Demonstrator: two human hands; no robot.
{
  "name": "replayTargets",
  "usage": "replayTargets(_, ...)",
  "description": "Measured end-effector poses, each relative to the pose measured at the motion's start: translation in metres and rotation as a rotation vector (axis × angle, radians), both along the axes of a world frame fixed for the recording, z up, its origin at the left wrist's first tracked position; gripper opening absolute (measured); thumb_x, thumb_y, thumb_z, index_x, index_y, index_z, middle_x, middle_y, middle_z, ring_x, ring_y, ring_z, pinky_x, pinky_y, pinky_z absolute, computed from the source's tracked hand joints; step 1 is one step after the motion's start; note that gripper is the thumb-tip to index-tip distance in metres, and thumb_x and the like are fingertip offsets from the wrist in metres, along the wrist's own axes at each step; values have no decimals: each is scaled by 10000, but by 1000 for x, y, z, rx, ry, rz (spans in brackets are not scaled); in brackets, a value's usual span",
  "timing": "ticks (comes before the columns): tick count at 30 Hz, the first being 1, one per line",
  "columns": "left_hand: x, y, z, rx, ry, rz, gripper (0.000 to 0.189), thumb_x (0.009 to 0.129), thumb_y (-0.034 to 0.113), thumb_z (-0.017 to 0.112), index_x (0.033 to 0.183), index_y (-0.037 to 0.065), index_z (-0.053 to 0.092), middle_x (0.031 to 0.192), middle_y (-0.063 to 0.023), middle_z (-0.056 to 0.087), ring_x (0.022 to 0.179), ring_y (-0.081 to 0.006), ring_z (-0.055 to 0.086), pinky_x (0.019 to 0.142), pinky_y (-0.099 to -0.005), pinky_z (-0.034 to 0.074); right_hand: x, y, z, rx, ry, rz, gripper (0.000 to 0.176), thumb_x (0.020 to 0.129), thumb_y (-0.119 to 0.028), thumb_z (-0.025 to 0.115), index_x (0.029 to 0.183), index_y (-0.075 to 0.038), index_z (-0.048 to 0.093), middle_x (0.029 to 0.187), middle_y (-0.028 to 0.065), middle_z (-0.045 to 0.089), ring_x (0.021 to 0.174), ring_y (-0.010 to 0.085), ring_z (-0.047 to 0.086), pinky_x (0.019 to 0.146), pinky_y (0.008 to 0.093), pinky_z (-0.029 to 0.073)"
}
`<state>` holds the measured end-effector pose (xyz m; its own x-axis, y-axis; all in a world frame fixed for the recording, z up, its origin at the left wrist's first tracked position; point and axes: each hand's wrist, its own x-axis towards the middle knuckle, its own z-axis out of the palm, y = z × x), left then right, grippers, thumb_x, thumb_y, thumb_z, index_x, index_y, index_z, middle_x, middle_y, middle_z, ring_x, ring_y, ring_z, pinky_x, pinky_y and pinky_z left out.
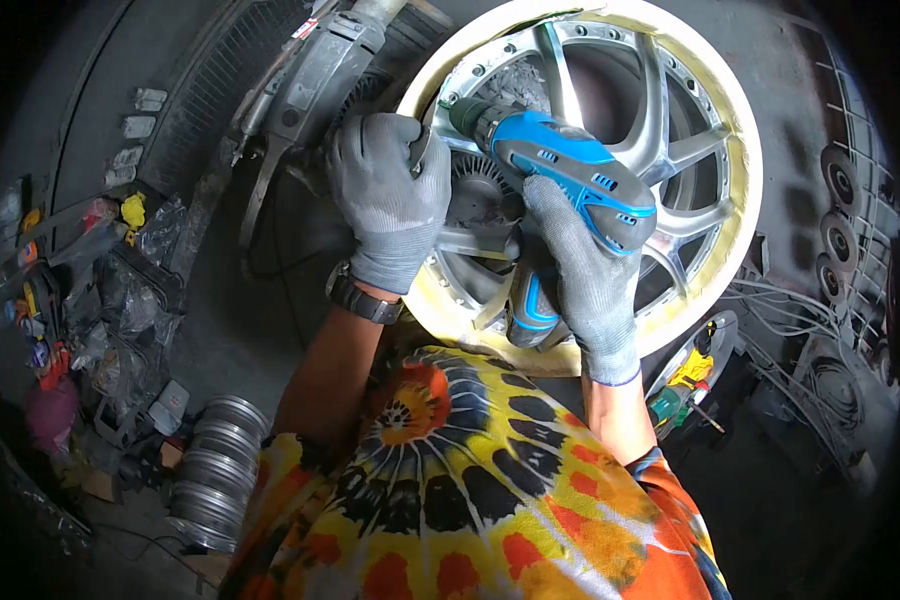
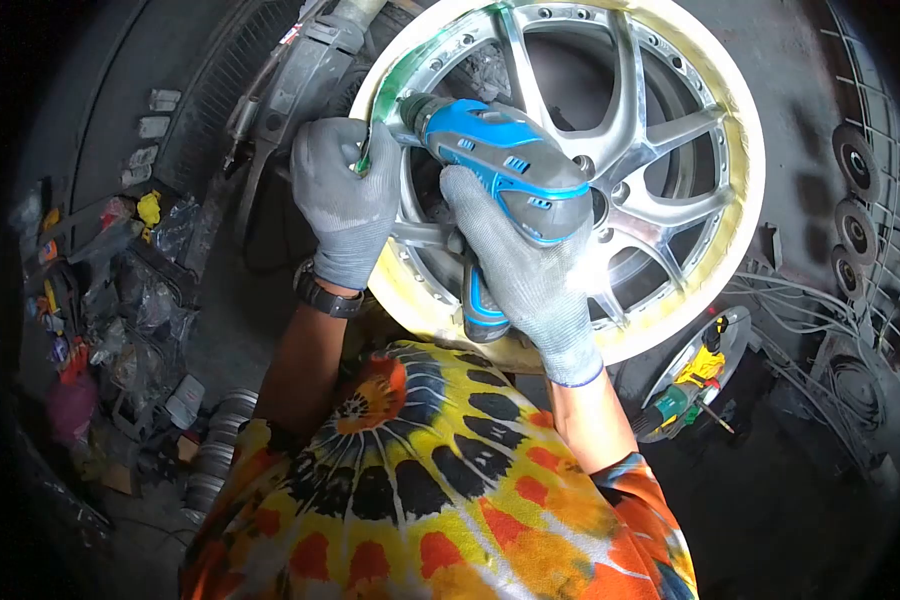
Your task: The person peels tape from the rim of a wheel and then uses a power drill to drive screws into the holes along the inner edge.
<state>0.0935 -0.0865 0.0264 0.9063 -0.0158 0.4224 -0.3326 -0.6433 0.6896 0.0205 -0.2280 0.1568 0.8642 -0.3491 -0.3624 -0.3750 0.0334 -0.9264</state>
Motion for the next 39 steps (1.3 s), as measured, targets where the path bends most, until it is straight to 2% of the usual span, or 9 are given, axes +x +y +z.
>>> replayTargets(11, 3, 2, -2, 8, -4, -32, 194, 902, 156, 817, 901, 90, 634, 829, -82, 573, 736, -309, 583, 682, -459, 464, -3, 2, -9, -31, 121, -33, 326, 1053, -171, 710, 1340, -20, 685, 1061, 107, 765, 726, 160, 708, 616, 292, 568)
replayTargets(14, 4, 4, 0, 29, 15, -38, 195, 899, 160, 818, 895, 93, 634, 826, -84, 574, 730, -313, 584, 674, -459, 464, 2, 6, -10, -138, -150, -96, 277, 1019, -131, 760, 1263, -13, 703, 890, 31, 731, 718, 93, 689, 619, 268, 552)
replayTargets(17, 6, 4, 0, 19, 17, -40, 201, 896, 163, 819, 885, 96, 630, 818, -79, 566, 721, -310, 577, 666, -456, 461, 1, 6, -5, 61, -10, -128, 321, 1018, -124, 759, 1310, -12, 687, 939, 40, 742, 764, 84, 685, 658, 265, 558)
replayTargets(23, 6, 6, 4, 46, 49, -88, 201, 895, 162, 820, 889, 101, 628, 813, -74, 554, 712, -294, 570, 664, -442, 463, -7, 5, -14, -311, -36, -15, 420, 990, -127, 784, 1375, -1, 671, 1137, 86, 765, 947, 128, 724, 834, 312, 590)
replayTargets(26, 6, 8, 5, 0, 64, -95, 196, 895, 142, 820, 891, 97, 629, 813, -69, 550, 706, -279, 562, 663, -430, 460, -5, 13, -3, -30, 114, -178, 433, 962, -127, 811, 1356, 6, 691, 1263, 128, 742, 1042, 173, 732, 921, 343, 585)
replayTargets(32, 4, 9, 0, -96, 96, -96, 199, 900, 111, 825, 893, 85, 627, 828, -60, 562, 703, -262, 550, 669, -420, 462, -16, 22, -12, -204, 66, -132, 428, 952, -106, 810, 1352, 5, 706, 1280, 158, 749, 1162, 208, 713, 1023, 357, 551)
replayTargets(34, 4, 9, 3, -119, 181, -109, 179, 871, 101, 791, 946, 79, 631, 890, -118, 579, 903, -359, 578, 810, -499, 476, -15, 21, -12, -159, 77, -166, 421, 956, -102, 803, 1352, 4, 706, 1271, 158, 753, 1163, 207, 711, 1023, 356, 550)
replayTargets(37, 5, 9, 4, -92, 101, -103, 198, 858, 84, 802, 953, 69, 628, 977, -135, 580, 960, -356, 576, 851, -487, 482, -15, 24, -14, -230, 98, -124, 431, 960, -89, 791, 1365, 16, 687, 1271, 156, 752, 1141, 205, 718, 1007, 353, 557)
replayTargets(39, 7, 11, 3, -96, 114, -117, 213, 850, 72, 807, 956, 62, 623, 1023, -146, 573, 984, -355, 578, 877, -481, 484, -14, 34, -8, 5, 141, -270, 454, 965, -77, 779, 1391, 24, 658, 1270, 157, 753, 1130, 215, 721, 1004, 354, 561)
